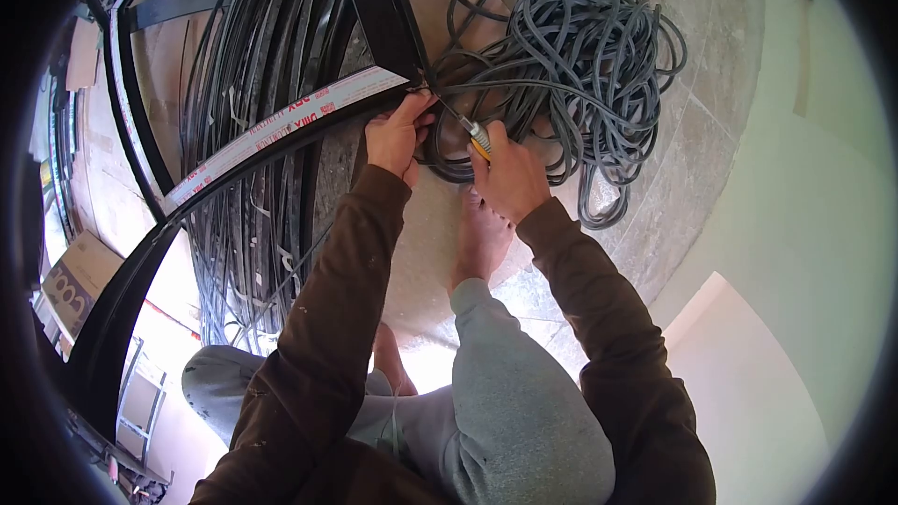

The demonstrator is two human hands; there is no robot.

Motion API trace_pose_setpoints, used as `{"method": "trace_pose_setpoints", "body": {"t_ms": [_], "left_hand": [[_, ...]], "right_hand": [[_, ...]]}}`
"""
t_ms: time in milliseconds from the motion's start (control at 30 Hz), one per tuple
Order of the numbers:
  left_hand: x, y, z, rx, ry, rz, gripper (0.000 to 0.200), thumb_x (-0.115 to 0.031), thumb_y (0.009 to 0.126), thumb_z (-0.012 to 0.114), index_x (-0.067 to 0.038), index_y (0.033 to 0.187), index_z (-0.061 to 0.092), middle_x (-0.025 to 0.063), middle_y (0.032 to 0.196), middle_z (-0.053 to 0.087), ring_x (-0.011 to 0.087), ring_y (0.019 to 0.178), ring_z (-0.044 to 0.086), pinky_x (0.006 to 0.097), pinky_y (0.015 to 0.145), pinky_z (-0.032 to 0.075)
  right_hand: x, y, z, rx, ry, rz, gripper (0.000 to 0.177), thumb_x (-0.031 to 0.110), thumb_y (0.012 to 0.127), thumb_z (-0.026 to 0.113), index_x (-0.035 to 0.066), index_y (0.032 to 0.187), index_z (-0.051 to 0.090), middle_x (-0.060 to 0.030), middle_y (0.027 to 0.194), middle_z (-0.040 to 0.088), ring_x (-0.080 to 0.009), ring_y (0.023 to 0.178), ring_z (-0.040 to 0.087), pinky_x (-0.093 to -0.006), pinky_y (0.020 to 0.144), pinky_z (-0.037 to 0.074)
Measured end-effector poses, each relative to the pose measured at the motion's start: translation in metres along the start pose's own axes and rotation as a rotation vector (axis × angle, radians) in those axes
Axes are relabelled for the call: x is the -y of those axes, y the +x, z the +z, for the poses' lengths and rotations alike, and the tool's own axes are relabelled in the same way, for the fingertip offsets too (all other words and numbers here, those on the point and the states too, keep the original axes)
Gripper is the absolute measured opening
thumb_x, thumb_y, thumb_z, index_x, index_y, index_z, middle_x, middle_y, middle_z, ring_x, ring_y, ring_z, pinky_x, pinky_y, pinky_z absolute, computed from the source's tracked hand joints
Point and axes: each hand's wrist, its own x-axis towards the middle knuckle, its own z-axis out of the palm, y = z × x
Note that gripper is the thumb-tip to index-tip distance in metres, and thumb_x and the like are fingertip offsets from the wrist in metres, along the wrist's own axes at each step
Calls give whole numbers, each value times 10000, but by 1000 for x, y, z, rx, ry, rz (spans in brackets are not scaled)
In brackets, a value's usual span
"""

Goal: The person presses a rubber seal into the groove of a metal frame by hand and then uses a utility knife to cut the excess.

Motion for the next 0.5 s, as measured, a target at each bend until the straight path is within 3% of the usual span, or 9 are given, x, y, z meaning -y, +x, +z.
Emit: {"method": "trace_pose_setpoints", "body": {"t_ms": [500], "left_hand": [[-1, -3, 0, 9, -13, -12, 260, -253, 825, 728, -72, 1009, 699, 8, 985, 715, 83, 787, 573, 242, 724, 425]], "right_hand": [[-7, -2, 4, -35, 30, -29, 227, 229, 940, 556, 53, 1001, 426, -253, 720, 617, -482, 697, 601, -548, 593, 452]]}}
